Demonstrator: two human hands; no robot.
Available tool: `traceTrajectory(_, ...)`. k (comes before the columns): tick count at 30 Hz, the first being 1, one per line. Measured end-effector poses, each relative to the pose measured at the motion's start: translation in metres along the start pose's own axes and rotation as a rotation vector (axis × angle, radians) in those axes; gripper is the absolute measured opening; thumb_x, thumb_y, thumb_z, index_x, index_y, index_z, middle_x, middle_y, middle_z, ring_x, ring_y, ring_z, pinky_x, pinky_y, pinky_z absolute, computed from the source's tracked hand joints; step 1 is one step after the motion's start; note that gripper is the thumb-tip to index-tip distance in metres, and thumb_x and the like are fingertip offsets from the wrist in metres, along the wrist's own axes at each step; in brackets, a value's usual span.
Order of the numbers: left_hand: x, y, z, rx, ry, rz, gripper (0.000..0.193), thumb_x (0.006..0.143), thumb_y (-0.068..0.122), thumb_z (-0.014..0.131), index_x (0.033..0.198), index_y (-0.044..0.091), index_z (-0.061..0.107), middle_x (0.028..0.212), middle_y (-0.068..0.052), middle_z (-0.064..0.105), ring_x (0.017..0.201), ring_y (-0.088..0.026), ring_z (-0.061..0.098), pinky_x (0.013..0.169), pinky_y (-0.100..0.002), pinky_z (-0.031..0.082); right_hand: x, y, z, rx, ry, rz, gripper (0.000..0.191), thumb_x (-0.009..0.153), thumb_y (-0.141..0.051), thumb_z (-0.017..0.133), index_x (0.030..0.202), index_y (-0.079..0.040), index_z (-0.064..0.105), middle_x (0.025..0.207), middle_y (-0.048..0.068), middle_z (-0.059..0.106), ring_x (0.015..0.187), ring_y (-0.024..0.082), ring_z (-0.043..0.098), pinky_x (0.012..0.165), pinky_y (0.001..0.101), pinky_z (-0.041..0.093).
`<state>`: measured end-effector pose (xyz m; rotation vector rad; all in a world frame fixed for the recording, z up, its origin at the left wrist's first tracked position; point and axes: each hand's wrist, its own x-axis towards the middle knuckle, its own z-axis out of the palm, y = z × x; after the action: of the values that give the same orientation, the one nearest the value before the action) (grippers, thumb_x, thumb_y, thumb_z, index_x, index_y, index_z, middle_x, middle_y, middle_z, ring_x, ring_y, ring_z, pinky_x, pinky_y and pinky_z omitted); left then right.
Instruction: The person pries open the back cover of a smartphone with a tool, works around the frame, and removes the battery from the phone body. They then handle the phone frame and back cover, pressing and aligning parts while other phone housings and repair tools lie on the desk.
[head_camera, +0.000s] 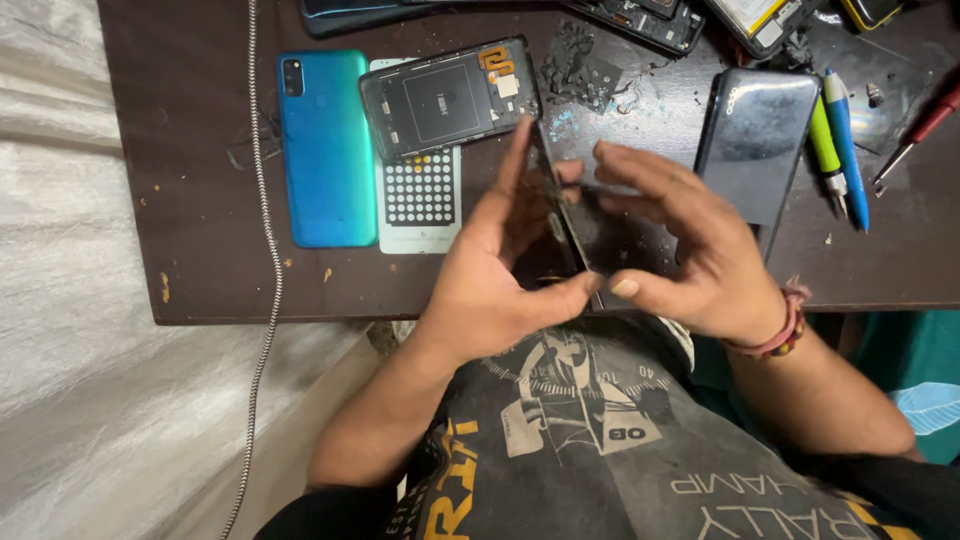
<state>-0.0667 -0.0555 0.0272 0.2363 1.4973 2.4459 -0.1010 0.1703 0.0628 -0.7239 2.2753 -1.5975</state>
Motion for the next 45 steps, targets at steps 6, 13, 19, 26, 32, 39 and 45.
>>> traceTrajectory(6, -0.002, 0.011, 0.006, 0.121, -0.100, -0.052, 0.115, 0.086, -0.004, 0.081, 0.172, 0.018, 0.008, 0.145, -0.009, 0.060, 0.130, -0.015, 0.061, 0.120, -0.033, 0.049, 0.013, -0.012, -0.005, 0.105, -0.051, -0.009, 0.094, 0.081, -0.026, 0.088, 0.157, 0.004, 0.041, 0.158, 0.017, 0.051, 0.147, 0.025, 0.053, 0.127, 0.0402, 0.044)
traceTrajectory(13, -0.001, 0.013, 0.003, -0.033, -0.146, -0.132, 0.117, 0.087, -0.003, 0.079, 0.175, 0.020, 0.006, 0.142, -0.009, 0.060, 0.128, -0.015, 0.060, 0.118, -0.034, 0.050, 0.019, -0.016, -0.012, 0.095, -0.082, 0.071, 0.090, 0.077, -0.012, 0.088, 0.153, 0.008, 0.044, 0.147, 0.018, 0.061, 0.134, 0.022, 0.062, 0.118, 0.0370, 0.048)
traceTrajectory(19, -0.002, 0.012, 0.001, -0.022, -0.149, -0.123, 0.115, 0.087, -0.004, 0.080, 0.174, 0.019, 0.008, 0.154, -0.011, 0.049, 0.139, -0.017, 0.054, 0.124, -0.036, 0.046, 0.018, -0.012, -0.010, 0.201, -0.074, 0.083, 0.087, 0.079, -0.009, 0.087, 0.153, 0.010, 0.044, 0.149, 0.018, 0.059, 0.135, 0.022, 0.061, 0.120, 0.0372, 0.049)
traceTrajectory(26, -0.002, 0.011, -0.002, 0.016, -0.153, -0.105, 0.112, 0.087, -0.003, 0.081, 0.169, 0.017, 0.009, 0.154, -0.011, 0.050, 0.139, -0.017, 0.054, 0.128, -0.036, 0.044, 0.017, -0.009, -0.010, 0.269, -0.069, 0.115, 0.087, 0.079, -0.007, 0.087, 0.153, 0.011, 0.044, 0.150, 0.019, 0.058, 0.137, 0.022, 0.060, 0.122, 0.0379, 0.048)
traceTrajectory(32, -0.003, 0.010, -0.003, 0.018, -0.157, -0.121, 0.114, 0.086, 0.000, 0.082, 0.173, 0.016, 0.010, 0.152, -0.012, 0.051, 0.138, -0.019, 0.055, 0.127, -0.037, 0.044, 0.017, -0.007, -0.008, 0.255, -0.050, 0.113, 0.087, 0.079, -0.008, 0.087, 0.153, 0.010, 0.045, 0.149, 0.018, 0.059, 0.137, 0.022, 0.060, 0.122, 0.0369, 0.047)
traceTrajectory(39, 0.003, 0.006, -0.012, -0.019, -0.201, -0.135, 0.112, 0.088, 0.000, 0.080, 0.172, 0.014, 0.008, 0.153, -0.012, 0.052, 0.140, -0.021, 0.056, 0.125, -0.037, 0.045, 0.022, -0.012, -0.004, 0.177, -0.055, 0.121, 0.090, 0.084, -0.016, 0.084, 0.158, 0.000, 0.036, 0.154, 0.013, 0.047, 0.138, 0.023, 0.056, 0.118, 0.0396, 0.050)
traceTrajectory(45, 0.015, -0.008, -0.021, -0.285, -0.004, -0.178, 0.103, 0.094, -0.002, 0.074, 0.172, 0.013, 0.008, 0.144, -0.012, 0.056, 0.130, -0.022, 0.058, 0.116, -0.039, 0.049, 0.018, -0.012, -0.006, 0.103, -0.084, 0.063, 0.088, 0.087, -0.020, 0.083, 0.159, 0.000, 0.036, 0.164, 0.015, 0.040, 0.149, 0.029, 0.051, 0.122, 0.0437, 0.050)
